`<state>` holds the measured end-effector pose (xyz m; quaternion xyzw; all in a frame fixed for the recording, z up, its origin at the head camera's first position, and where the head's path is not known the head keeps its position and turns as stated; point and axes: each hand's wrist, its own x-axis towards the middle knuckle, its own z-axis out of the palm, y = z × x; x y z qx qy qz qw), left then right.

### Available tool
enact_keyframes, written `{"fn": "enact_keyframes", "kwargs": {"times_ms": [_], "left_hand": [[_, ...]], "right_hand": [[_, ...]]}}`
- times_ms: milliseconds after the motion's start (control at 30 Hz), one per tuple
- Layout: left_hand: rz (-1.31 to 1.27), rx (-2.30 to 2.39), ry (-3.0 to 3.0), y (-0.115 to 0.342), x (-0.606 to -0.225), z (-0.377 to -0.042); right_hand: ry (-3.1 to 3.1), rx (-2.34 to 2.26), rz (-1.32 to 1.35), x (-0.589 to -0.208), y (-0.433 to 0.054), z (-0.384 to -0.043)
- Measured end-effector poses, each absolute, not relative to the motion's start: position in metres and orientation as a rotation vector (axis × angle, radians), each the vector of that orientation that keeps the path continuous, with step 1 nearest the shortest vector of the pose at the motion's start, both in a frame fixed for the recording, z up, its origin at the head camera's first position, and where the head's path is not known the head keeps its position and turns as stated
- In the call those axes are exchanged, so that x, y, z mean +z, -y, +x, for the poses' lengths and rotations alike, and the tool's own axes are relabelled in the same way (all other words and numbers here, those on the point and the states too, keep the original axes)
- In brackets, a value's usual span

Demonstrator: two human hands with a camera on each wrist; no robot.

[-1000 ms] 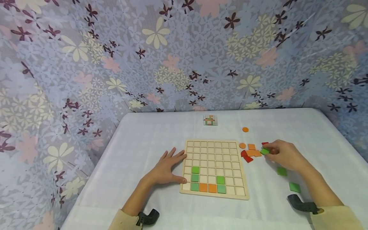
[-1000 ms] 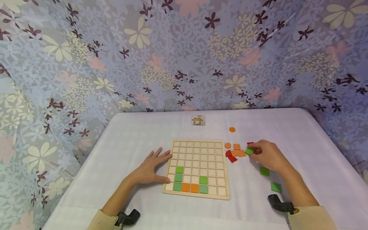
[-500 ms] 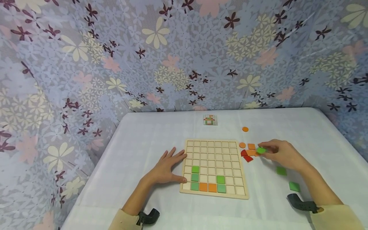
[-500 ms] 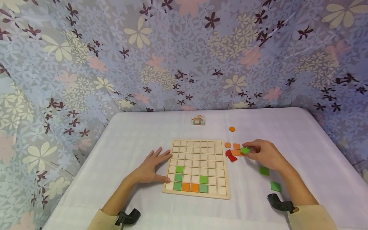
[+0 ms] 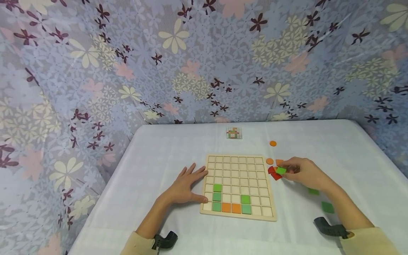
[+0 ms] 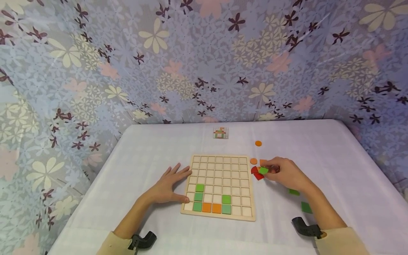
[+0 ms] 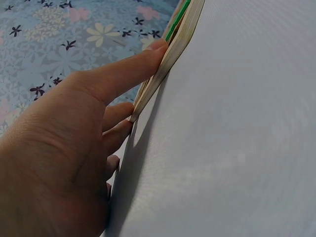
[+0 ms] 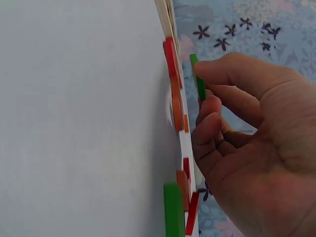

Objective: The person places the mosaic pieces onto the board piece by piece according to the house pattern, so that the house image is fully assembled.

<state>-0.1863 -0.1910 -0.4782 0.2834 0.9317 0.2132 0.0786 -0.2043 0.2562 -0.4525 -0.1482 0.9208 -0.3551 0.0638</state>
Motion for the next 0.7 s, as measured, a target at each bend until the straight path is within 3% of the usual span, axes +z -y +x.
{"fn": "enact_keyframes", "kwargs": {"times_ms": [700], "left_hand": [[0.845, 0.639, -2.789, 0.190, -0.477, -0.186]], "right_hand": [[-2.718, -1.120, -0.620, -0.455, -0.232, -0.204]]}}
